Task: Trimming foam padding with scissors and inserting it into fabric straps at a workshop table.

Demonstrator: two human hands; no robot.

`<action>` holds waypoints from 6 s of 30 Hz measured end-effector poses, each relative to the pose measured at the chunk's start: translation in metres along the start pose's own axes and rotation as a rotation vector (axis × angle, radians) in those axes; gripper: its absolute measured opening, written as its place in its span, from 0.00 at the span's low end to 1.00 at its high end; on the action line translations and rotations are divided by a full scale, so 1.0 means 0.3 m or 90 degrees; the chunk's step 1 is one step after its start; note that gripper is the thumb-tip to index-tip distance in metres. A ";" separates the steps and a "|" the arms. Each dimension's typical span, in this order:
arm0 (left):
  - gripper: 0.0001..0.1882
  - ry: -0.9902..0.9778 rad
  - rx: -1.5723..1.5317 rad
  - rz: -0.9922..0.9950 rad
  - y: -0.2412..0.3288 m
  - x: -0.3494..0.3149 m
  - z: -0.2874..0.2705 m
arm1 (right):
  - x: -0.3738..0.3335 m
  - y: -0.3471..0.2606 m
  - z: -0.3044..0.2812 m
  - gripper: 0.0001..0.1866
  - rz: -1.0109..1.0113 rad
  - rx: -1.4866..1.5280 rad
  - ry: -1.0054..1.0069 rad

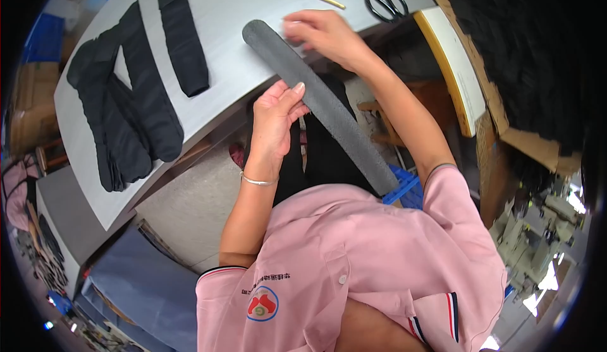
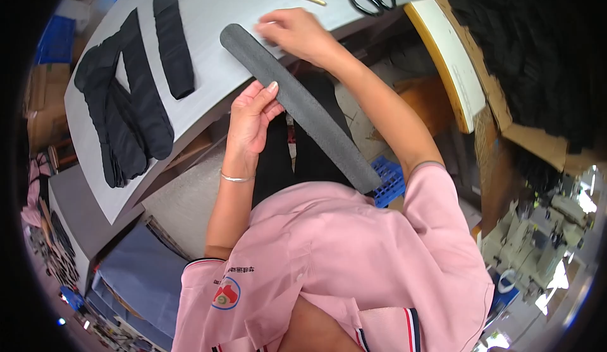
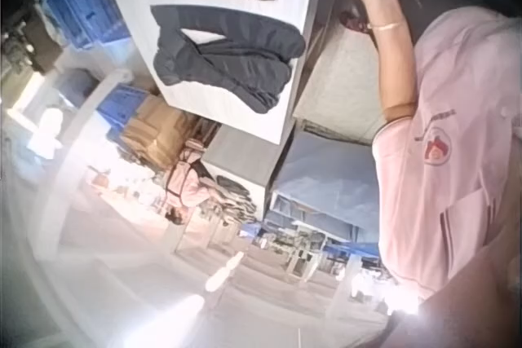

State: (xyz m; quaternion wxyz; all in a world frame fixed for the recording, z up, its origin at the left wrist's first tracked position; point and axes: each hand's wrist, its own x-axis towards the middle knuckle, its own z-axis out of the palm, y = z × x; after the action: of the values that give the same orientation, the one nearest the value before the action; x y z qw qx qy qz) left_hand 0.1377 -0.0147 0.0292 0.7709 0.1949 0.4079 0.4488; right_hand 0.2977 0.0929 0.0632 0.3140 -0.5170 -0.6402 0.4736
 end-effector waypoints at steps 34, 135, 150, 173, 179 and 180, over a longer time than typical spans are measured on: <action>0.13 0.324 0.801 0.579 0.029 -0.102 -0.117 | 0.129 0.074 0.197 0.12 -0.115 -0.306 0.106; 0.11 0.022 -0.273 0.057 -0.103 -0.137 0.099 | -0.572 -0.030 0.316 0.13 -0.294 -0.363 0.408; 0.12 0.043 -0.212 0.043 -0.123 -0.205 0.110 | -0.617 -0.029 0.339 0.11 -0.338 -0.423 0.409; 0.15 0.020 -0.163 0.019 -0.085 -0.218 0.045 | -0.607 -0.063 0.362 0.14 -0.060 -0.603 0.144; 0.15 0.064 -0.208 0.079 -0.073 -0.167 0.038 | -0.573 -0.071 0.375 0.06 -0.053 -0.675 0.131; 0.15 0.057 -0.202 0.066 -0.091 -0.165 0.041 | -0.555 -0.058 0.376 0.06 -0.055 -0.676 0.128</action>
State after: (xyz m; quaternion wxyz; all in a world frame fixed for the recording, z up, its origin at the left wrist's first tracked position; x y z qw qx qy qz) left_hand 0.1489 -0.0701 0.0408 0.7487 0.0711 0.3553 0.5551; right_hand 0.2353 -0.0988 0.0538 0.0884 -0.6208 -0.7787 0.0195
